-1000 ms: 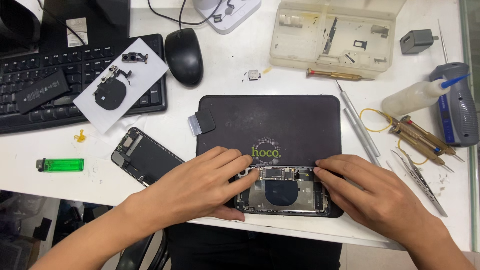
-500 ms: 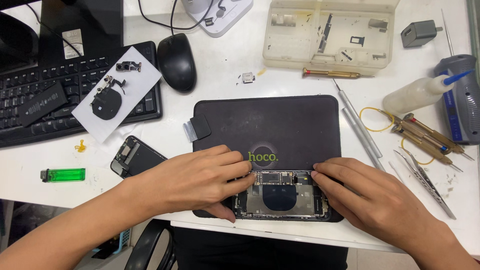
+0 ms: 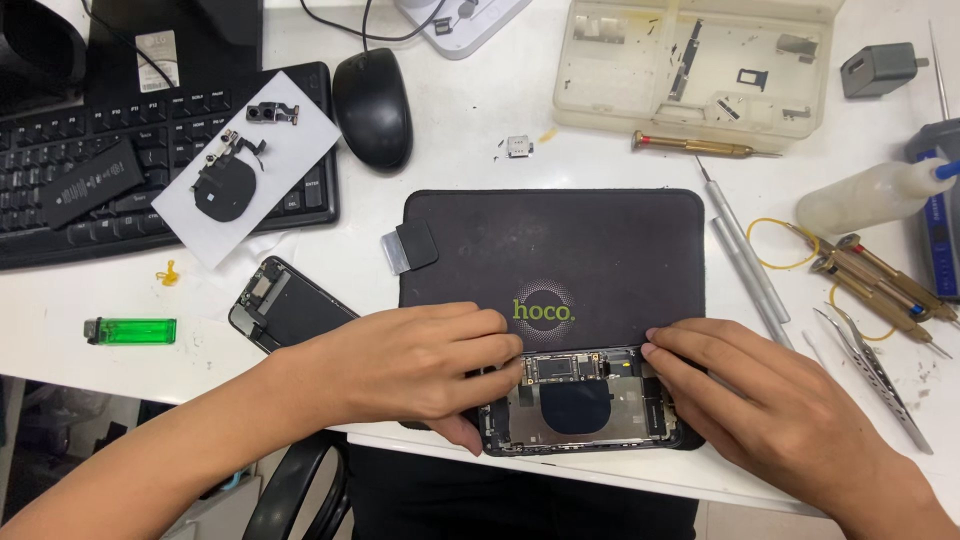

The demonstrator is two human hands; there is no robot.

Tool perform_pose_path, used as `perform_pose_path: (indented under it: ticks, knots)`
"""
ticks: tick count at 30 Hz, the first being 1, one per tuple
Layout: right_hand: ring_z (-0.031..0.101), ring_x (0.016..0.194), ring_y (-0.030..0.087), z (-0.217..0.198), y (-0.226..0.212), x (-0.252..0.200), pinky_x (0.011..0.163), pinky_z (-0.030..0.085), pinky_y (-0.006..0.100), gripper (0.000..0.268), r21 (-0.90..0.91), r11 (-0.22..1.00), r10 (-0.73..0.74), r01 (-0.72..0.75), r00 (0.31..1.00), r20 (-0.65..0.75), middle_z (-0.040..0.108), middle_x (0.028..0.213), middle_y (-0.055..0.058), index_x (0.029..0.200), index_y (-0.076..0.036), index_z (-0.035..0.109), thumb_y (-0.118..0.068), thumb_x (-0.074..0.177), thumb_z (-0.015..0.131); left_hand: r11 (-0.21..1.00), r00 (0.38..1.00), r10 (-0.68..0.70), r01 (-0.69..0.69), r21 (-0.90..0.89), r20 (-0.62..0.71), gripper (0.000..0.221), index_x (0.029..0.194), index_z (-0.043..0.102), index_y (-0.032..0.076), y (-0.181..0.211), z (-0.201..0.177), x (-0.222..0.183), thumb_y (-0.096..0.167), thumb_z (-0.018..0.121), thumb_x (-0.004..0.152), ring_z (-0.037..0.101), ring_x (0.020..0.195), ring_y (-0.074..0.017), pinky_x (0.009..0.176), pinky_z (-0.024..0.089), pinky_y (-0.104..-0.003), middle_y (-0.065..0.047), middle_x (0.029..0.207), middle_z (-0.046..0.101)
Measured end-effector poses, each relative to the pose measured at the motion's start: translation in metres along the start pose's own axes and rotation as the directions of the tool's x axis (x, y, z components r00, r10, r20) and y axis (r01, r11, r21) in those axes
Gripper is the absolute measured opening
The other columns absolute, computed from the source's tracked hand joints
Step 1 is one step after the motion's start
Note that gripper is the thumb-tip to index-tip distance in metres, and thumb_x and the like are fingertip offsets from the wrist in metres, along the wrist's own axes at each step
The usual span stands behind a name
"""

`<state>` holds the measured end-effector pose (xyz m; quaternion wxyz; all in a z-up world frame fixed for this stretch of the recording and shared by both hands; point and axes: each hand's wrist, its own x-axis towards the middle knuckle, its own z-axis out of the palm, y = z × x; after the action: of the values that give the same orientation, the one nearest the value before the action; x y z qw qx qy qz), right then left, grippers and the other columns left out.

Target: The person assembles internal components of a disassembled smartphone on a workbench. They place a circuit board into the chassis, connect ribbon cables, and use tweezers to adjust small parts and connectors. The phone remains open throughout the clip.

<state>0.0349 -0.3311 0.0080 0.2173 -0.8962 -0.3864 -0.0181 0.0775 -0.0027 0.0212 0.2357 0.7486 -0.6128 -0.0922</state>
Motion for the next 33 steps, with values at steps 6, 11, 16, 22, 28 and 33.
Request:
perform_pose_path:
  ticks: [6, 11, 16, 22, 28, 33]
  knots:
    - [0.071, 0.096, 0.027, 0.0, -0.004, 0.001, 0.078, 0.059, 0.038, 0.039, 0.012, 0.998, 0.056, -0.056, 0.998, -0.017, 0.071, 0.106, 0.014, 0.108, 0.001, 0.071, -0.006, 0.071, 0.078, 0.996, 0.99, -0.08, 0.076, -0.039, -0.118, 0.065, 0.119, 0.065, -0.003, 0.005, 0.008, -0.014, 0.044, 0.079, 0.076, 0.06, 0.117, -0.0295, 0.096, 0.053, -0.039, -0.013, 0.122, 0.064]
    - [0.07, 0.103, 0.026, -0.001, -0.005, -0.002, 0.085, 0.058, 0.037, 0.038, 0.019, 0.995, 0.099, -0.098, 0.995, -0.032, 0.071, 0.113, 0.011, 0.113, -0.004, 0.072, -0.011, 0.076, 0.077, 0.924, 0.892, -0.375, 0.34, -0.172, -0.252, 0.094, 0.14, 0.047, -0.009, 0.045, 0.023, -0.014, 0.045, 0.086, 0.073, 0.055, 0.121, -0.0361, 0.101, 0.048, -0.044, -0.021, 0.129, 0.058]
    - [0.069, 0.101, 0.027, -0.005, -0.003, -0.025, 0.086, 0.056, 0.039, 0.032, -0.077, 0.943, 0.3, -0.323, 0.928, -0.221, 0.072, 0.109, 0.013, 0.112, 0.0, 0.074, 0.004, 0.08, 0.075, 0.831, 0.751, -0.557, 0.498, -0.249, -0.356, 0.098, 0.15, 0.039, -0.006, 0.069, 0.054, -0.007, 0.034, 0.088, 0.075, 0.051, 0.128, -0.0384, 0.107, 0.044, -0.046, -0.022, 0.135, 0.055]
    - [0.064, 0.105, 0.021, 0.007, 0.015, -0.067, 0.093, 0.05, 0.031, 0.023, -0.267, 0.849, 0.373, -0.456, 0.876, -0.307, 0.071, 0.118, 0.008, 0.122, -0.005, 0.074, 0.003, 0.1, 0.075, 0.834, 0.723, -0.551, 0.458, -0.308, -0.416, 0.098, 0.151, 0.038, -0.007, 0.066, 0.072, -0.014, 0.037, 0.087, 0.079, 0.052, 0.129, -0.0368, 0.108, 0.046, -0.044, -0.021, 0.134, 0.055]
    - [0.066, 0.107, 0.021, 0.02, 0.025, -0.089, 0.092, 0.05, 0.032, 0.023, -0.391, 0.79, 0.408, -0.472, 0.881, -0.239, 0.07, 0.115, 0.01, 0.118, -0.004, 0.074, -0.002, 0.095, 0.08, 0.862, 0.736, -0.505, 0.397, -0.317, -0.452, 0.097, 0.153, 0.036, -0.009, 0.061, 0.076, -0.02, 0.041, 0.083, 0.085, 0.052, 0.13, -0.0368, 0.109, 0.048, -0.044, -0.023, 0.134, 0.053]
    - [0.061, 0.098, 0.021, 0.023, 0.015, -0.08, 0.085, 0.051, 0.029, 0.028, -0.347, 0.78, 0.45, -0.52, 0.853, -0.266, 0.069, 0.113, 0.012, 0.123, -0.002, 0.075, -0.005, 0.096, 0.084, 0.872, 0.744, -0.487, 0.387, -0.298, -0.458, 0.093, 0.152, 0.036, -0.013, 0.061, 0.076, -0.023, 0.04, 0.082, 0.09, 0.054, 0.128, -0.0367, 0.107, 0.051, -0.044, -0.024, 0.133, 0.055]
